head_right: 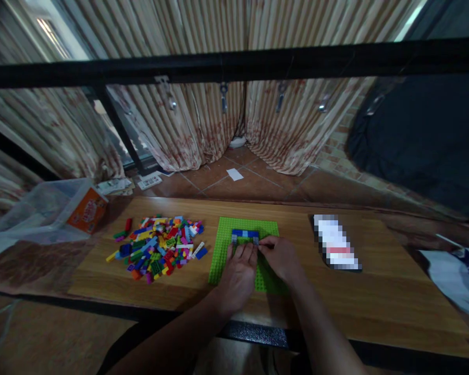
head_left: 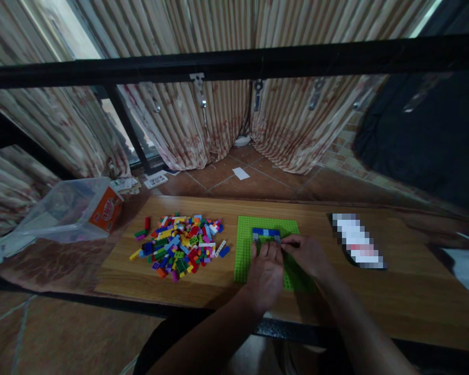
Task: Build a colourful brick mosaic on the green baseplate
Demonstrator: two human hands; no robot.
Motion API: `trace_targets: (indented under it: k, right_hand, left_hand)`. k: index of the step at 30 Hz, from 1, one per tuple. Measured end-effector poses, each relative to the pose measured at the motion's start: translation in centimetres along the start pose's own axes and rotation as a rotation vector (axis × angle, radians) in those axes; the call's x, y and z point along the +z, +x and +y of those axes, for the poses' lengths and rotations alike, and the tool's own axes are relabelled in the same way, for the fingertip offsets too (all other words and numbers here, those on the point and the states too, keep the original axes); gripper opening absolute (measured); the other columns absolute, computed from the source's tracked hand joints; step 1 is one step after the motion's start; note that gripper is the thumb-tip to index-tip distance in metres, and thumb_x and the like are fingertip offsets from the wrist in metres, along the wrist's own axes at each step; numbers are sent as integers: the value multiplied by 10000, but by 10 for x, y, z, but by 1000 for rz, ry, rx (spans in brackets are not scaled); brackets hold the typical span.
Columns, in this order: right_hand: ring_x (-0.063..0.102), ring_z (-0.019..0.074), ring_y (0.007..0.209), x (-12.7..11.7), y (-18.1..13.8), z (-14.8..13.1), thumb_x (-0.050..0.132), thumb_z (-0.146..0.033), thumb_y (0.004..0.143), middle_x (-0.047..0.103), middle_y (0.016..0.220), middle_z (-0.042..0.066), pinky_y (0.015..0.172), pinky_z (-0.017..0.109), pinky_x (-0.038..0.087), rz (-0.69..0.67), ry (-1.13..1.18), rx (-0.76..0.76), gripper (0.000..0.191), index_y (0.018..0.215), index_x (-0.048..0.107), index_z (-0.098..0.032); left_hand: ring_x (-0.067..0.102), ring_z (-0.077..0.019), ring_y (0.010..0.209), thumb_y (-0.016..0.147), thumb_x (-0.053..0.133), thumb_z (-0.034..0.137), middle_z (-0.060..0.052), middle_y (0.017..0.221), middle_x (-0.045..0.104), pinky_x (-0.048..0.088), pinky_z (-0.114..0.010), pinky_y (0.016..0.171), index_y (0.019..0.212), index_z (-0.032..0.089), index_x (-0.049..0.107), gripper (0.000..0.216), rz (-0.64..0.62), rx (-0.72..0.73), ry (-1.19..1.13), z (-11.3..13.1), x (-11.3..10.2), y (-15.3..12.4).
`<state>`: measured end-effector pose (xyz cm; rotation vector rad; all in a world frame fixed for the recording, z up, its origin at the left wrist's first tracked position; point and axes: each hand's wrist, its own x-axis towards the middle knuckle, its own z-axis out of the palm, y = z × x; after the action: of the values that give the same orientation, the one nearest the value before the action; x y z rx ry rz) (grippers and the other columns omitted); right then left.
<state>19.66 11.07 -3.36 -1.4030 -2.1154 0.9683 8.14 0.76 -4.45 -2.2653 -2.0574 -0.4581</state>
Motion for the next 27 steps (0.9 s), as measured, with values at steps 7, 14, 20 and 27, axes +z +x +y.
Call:
trace_targets:
  k: [7,14,20,27]
  right_hand:
    - [689,233,745,-4,1,-1,624,-374,743,747,792,52,715,354,508,83,-87,-29,191,775,744,-229]
    - [657,204,834,30,-14,-49,553,-359,822,714,918,60,785,346,496,149,105,-229,239,903,709,-197]
    - [624,196,944,72,-30,-77,518,-205,854,655,1044,62,871,368,490,-70,16,-479,235,1022,682,-225]
    - [561,218,1112,92,-29,-81,520,-179,845,573,1210,84,980,408,457,-91,-60,-536,341,1171,611,-221]
  left_hand:
    - [558,-241,1063,898,414,172,-117,1204,614,396,-439,1016,1247,105,524,372,68,-9,-129,-11,-17,-2]
    - [593,-205,868,888,453,173,-65,883,658,452,-334,818,909,173,608,157,316,-294,-308,-59,-58,0]
    - [537,-137,633,907,467,254,-10,679,592,378,-248,618,728,178,570,219,488,-588,-516,-113,-77,-3]
    - [449,-119,541,914,435,349,18,531,484,312,-239,537,583,182,486,375,607,-686,-624,-151,-91,-14]
